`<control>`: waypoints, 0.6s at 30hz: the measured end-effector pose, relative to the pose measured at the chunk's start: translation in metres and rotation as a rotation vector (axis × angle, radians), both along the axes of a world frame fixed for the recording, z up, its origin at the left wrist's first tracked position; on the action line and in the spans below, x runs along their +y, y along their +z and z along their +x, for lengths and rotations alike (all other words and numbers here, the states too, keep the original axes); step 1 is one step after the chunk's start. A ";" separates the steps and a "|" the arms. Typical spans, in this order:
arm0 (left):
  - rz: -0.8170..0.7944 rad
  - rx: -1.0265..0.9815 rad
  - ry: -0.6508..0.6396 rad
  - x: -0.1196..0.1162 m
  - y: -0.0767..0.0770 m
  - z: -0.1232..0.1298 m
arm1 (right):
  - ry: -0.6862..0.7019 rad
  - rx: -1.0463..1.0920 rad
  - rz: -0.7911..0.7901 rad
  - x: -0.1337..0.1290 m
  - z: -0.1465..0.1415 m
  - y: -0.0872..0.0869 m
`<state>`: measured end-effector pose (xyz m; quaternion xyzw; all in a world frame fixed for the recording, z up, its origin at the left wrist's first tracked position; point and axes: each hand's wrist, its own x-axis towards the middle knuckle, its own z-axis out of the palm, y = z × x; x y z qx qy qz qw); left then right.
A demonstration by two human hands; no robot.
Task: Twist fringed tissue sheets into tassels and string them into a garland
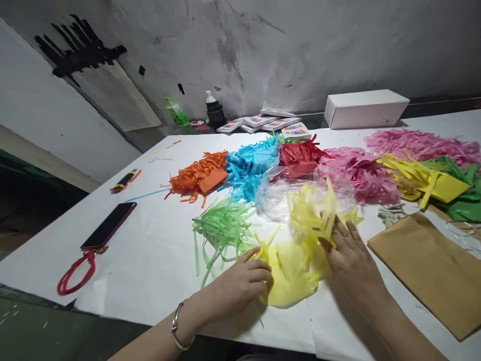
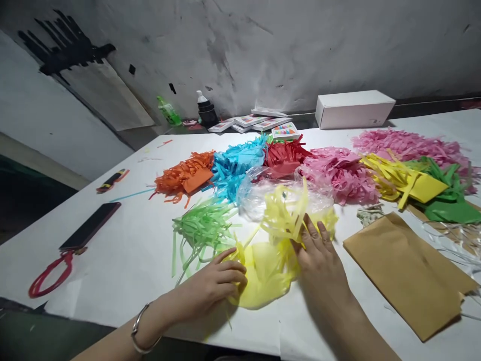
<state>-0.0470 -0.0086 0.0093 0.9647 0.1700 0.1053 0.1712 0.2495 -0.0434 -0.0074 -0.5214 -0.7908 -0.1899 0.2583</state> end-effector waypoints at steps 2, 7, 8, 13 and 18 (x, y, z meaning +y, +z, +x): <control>-0.029 -0.006 0.014 -0.005 0.001 -0.003 | 0.048 0.091 -0.124 -0.004 -0.005 -0.004; -0.076 -0.018 0.032 -0.013 -0.001 -0.009 | 0.179 0.215 -0.114 -0.028 -0.011 -0.002; -0.085 -0.017 0.032 -0.014 -0.001 -0.010 | 0.228 0.194 -0.104 -0.031 -0.013 -0.002; -0.132 -0.016 -0.009 -0.021 0.000 -0.011 | 0.262 0.020 -0.213 -0.022 -0.036 -0.020; -0.107 -0.035 -0.023 -0.028 -0.004 -0.013 | 0.046 -0.008 -0.237 -0.017 -0.047 -0.008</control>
